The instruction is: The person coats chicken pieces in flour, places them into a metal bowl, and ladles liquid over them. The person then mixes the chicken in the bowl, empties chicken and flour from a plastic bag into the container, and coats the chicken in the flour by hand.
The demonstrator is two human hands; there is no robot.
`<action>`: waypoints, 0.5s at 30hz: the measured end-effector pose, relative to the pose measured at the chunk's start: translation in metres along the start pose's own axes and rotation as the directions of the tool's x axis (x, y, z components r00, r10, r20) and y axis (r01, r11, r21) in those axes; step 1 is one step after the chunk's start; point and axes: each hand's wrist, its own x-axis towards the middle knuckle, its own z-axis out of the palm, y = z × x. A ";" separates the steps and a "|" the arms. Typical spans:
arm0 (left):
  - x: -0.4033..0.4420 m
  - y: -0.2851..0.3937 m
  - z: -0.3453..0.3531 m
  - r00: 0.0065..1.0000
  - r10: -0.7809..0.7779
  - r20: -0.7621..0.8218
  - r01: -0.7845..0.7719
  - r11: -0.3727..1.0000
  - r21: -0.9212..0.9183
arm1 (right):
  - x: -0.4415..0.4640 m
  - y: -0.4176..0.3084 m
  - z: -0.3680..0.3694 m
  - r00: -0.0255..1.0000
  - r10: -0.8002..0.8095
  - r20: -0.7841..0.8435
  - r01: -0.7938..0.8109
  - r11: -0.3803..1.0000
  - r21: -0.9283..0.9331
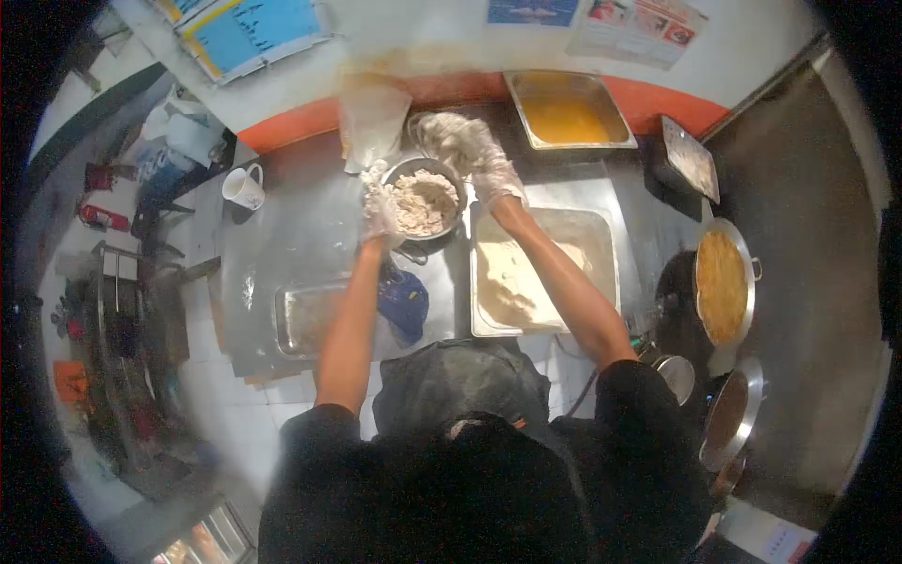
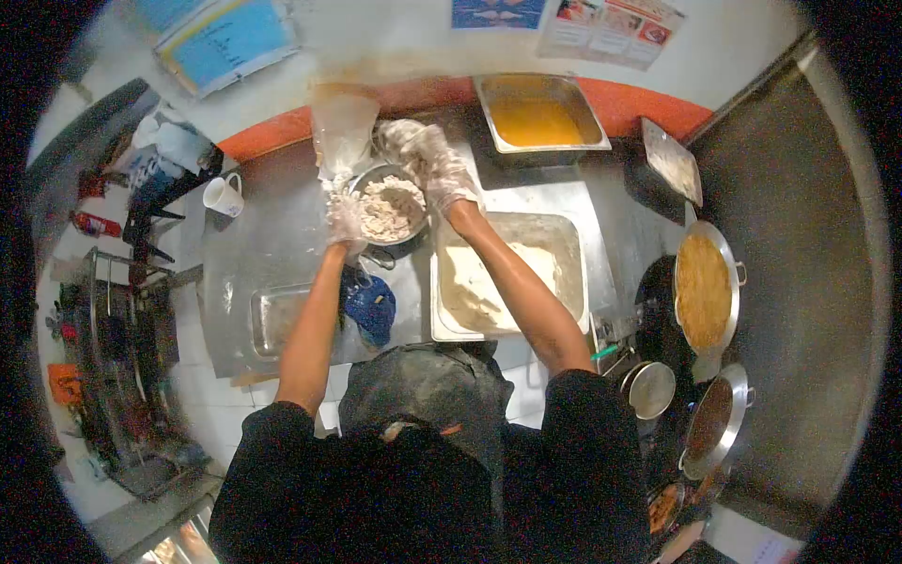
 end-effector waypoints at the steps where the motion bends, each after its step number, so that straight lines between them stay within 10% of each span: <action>1: 0.012 -0.037 -0.007 0.998 0.055 -0.021 -0.046 0.952 0.302 | 0.005 0.016 0.005 0.999 0.042 0.021 -0.029 0.906 -0.422; 3: 0.025 -0.074 -0.011 0.985 0.163 -0.062 -0.043 0.569 0.821 | 0.012 0.038 0.016 0.994 0.090 0.054 -0.016 0.638 -0.770; 5: 0.020 -0.075 -0.017 0.996 -0.068 -0.063 0.075 0.991 0.106 | 0.011 0.050 0.026 0.977 0.162 0.141 0.085 0.310 -0.947; 7: 0.019 -0.037 -0.013 0.988 -0.152 0.001 0.145 0.937 -0.318 | 0.019 0.077 0.017 0.966 0.057 0.251 0.218 0.340 -0.915; 9: 0.016 -0.014 -0.008 0.991 -0.075 0.110 0.102 0.959 -0.264 | 0.020 0.087 0.014 0.940 0.062 0.334 0.308 0.265 -0.914; 11: 0.010 -0.013 -0.012 0.988 -0.071 0.138 0.105 0.962 -0.253 | 0.018 0.068 0.017 0.955 0.133 0.265 0.222 0.271 -0.937; 12: 0.011 -0.011 -0.014 0.988 -0.056 0.142 0.089 0.967 -0.239 | 0.032 0.066 0.012 0.976 0.152 0.154 -0.014 0.756 -0.655; 15: 0.008 -0.017 -0.023 0.994 -0.024 0.103 0.036 0.992 -0.120 | 0.035 0.037 -0.011 0.975 0.137 -0.174 -0.189 0.927 -0.324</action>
